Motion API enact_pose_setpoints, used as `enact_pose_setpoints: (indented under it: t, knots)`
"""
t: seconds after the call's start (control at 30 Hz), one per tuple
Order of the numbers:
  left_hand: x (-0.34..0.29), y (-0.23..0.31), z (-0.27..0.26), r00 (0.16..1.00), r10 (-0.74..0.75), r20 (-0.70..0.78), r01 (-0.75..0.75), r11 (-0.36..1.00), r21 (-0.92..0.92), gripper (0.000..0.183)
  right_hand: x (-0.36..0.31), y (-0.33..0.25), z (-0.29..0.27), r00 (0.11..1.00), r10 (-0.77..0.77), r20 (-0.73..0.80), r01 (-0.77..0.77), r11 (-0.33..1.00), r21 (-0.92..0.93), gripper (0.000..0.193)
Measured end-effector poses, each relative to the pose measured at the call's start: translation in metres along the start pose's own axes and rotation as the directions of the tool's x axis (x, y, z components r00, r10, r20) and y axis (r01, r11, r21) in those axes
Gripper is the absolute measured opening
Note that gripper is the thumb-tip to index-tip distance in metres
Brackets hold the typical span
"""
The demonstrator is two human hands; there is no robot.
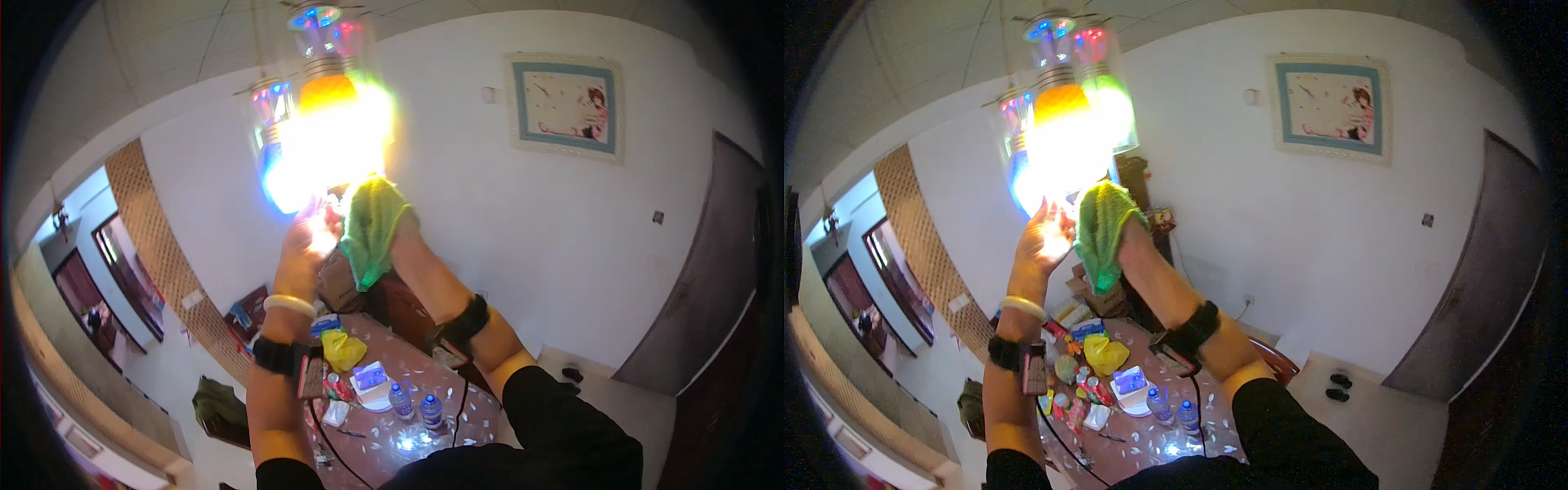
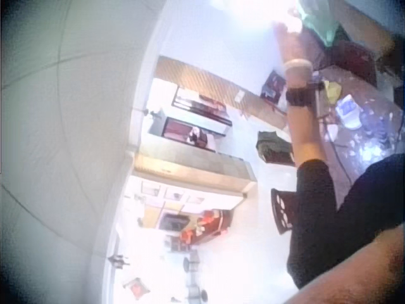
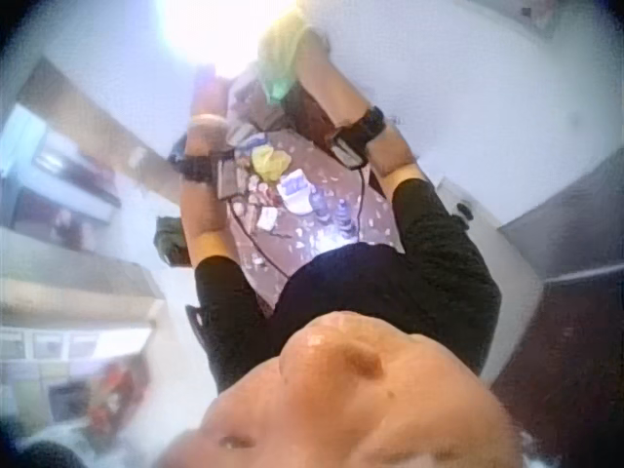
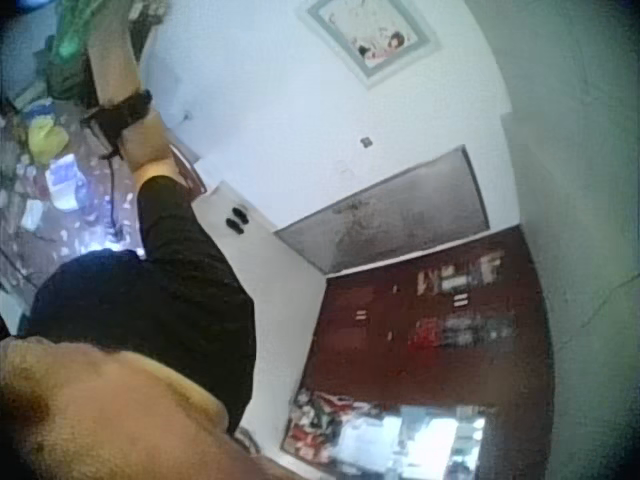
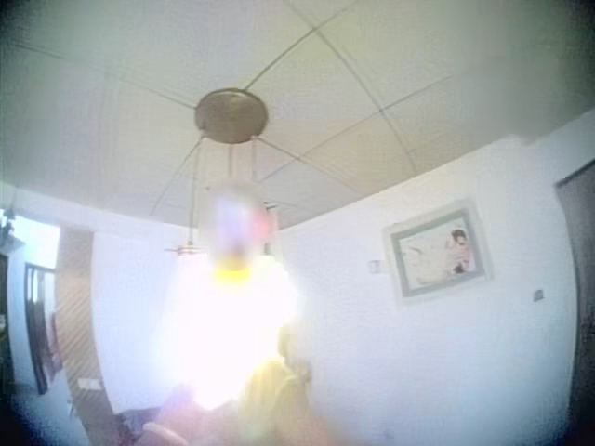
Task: The person wipes the individual glass covers of a hanging chandelier using a green cloth while supporting each lamp with the other hand.
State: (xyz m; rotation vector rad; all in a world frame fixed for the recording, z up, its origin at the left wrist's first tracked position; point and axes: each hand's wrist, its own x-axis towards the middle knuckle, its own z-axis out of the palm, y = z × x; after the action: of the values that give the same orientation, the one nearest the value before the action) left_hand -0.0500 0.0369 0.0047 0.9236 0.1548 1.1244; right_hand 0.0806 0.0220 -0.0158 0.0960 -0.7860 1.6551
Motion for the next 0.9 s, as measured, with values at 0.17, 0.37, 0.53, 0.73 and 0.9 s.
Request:
enact_pose_setpoints:
  t: [0.17, 0.37, 0.53, 0.73, 0.9]
  knots:
    - [0.006, -0.012, -0.008, 0.998, 0.035, 0.046, -0.030, 0.994, -0.100, 0.015, -0.014, -0.003, 0.003, 0.992, -0.107, -0.068, 0.111, 0.993, 0.050, 0.019]
    - [0.014, -0.022, 0.000, 0.997, -0.012, -0.070, 0.001, 0.989, -0.151, 0.016, -0.020, 0.003, 0.001, 0.957, -0.287, -0.048, 0.289, 0.957, 0.027, 0.014]
    - [0.012, -0.015, -0.011, 0.993, 0.082, 0.091, -0.075, 0.994, -0.080, 0.014, -0.016, 0.014, -0.002, 0.927, -0.363, -0.090, 0.351, 0.927, -0.129, 0.010]
    - [0.007, -0.012, -0.013, 0.997, 0.049, 0.059, -0.045, 0.998, -0.054, 0.014, -0.012, 0.016, 0.003, 0.939, -0.332, -0.085, 0.332, 0.943, -0.016, 0.012]
    - [0.020, -0.021, -0.015, 0.997, 0.069, -0.047, -0.072, 0.995, -0.065, 0.013, -0.001, 0.011, -0.008, 0.933, -0.359, -0.027, 0.357, 0.932, -0.057, 0.014]
